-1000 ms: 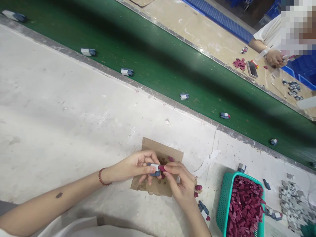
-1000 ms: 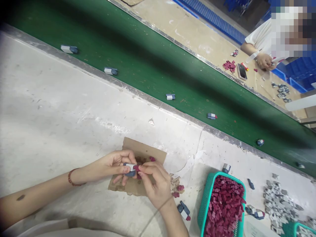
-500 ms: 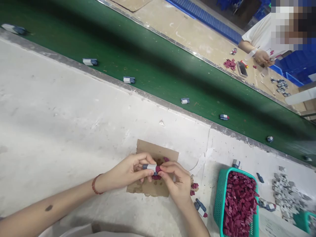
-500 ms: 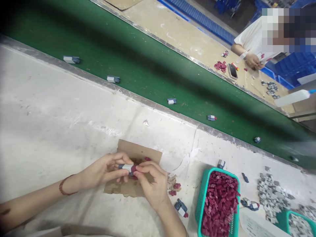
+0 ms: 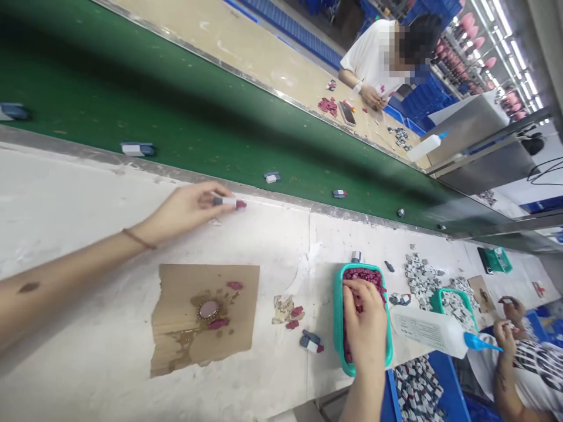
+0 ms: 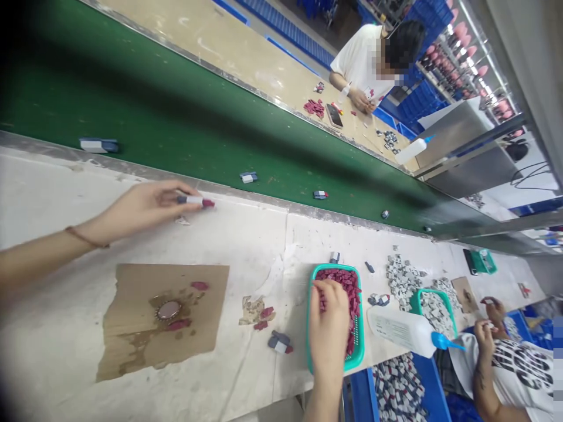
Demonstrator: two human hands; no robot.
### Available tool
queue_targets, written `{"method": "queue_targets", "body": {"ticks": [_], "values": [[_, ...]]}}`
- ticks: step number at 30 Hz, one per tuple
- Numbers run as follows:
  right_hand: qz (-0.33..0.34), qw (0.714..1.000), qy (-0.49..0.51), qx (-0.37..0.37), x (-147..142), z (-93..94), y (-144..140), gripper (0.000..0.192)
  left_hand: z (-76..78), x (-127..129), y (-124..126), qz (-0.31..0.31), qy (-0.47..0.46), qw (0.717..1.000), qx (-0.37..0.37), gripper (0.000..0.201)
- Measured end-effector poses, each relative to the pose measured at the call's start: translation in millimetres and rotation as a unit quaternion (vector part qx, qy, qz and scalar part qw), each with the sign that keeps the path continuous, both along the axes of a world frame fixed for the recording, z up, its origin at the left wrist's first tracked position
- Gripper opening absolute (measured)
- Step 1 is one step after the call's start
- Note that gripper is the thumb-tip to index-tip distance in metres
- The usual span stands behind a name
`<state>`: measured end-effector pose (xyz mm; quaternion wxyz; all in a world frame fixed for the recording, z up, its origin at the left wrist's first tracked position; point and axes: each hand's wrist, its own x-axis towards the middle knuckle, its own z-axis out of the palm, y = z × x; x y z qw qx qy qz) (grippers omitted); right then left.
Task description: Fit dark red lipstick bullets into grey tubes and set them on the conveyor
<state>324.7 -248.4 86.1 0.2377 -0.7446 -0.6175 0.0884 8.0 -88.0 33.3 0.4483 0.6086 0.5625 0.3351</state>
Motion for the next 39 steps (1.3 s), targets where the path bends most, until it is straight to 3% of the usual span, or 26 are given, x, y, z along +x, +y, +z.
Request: {"method": "queue_targets", "body": {"ticks": [2, 4, 8, 11, 14, 17, 20, 24, 27, 31, 36, 39], "values": [[-0.063, 0.991, -0.104, -0.055, 31.2, -0.9, -8.9, 0.022, -4.9, 1.7, 32.8, 0.034, 0.094, 0.994, 0.032, 0.033], [-0.084, 0.974, -0.182, -0.106, 48.2, -6.7, -15.2, 0.020, -10.2, 5.6, 58.4, 0.049, 0.147, 0.986, 0.058, 0.030], [-0.084, 0.950, -0.268, -0.134, 49.4, -20.8, -16.0, 0.018, -17.2, 21.2, 85.8, 0.033, 0.196, 0.973, 0.115, 0.028], [-0.070, 0.958, -0.250, -0.121, 45.3, -25.3, -10.7, 0.021, -20.6, 39.0, 92.0, -0.015, 0.218, 0.961, 0.167, 0.031], [-0.077, 0.984, -0.137, -0.083, 48.9, -23.6, -7.9, 0.027, -24.7, 61.0, 93.7, -0.103, 0.226, 0.944, 0.219, 0.038], [-0.124, 0.988, 0.072, -0.057, 52.5, -17.3, -8.8, 0.031, -29.1, 84.2, 96.7, -0.155, 0.209, 0.939, 0.224, 0.038], [-0.152, 0.944, 0.292, -0.036, 46.6, -9.9, -9.1, 0.038, -30.9, 103.3, 101.9, -0.159, 0.178, 0.949, 0.206, 0.029], [-0.169, 0.881, 0.442, 0.013, 25.8, -5.3, -3.8, 0.038, -26.6, 119.8, 106.0, -0.129, 0.104, 0.971, 0.170, 0.018], [-0.146, 0.861, 0.486, 0.020, 6.4, -6.4, 3.0, 0.030, -19.3, 125.1, 101.0, -0.096, 0.023, 0.987, 0.128, 0.011], [-0.079, 0.872, 0.483, -0.005, -26.0, -14.7, 12.5, 0.023, -4.6, 114.0, 76.3, -0.056, -0.111, 0.992, 0.030, 0.013], [0.050, 0.910, 0.404, -0.080, -77.2, -34.4, 20.7, 0.018, 17.6, 65.0, 14.6, -0.062, -0.235, 0.963, -0.114, 0.027], [0.158, 0.923, 0.331, -0.116, -104.9, -46.1, 22.5, 0.019, 22.1, 32.3, -25.1, -0.050, -0.263, 0.946, -0.181, 0.033]]}}
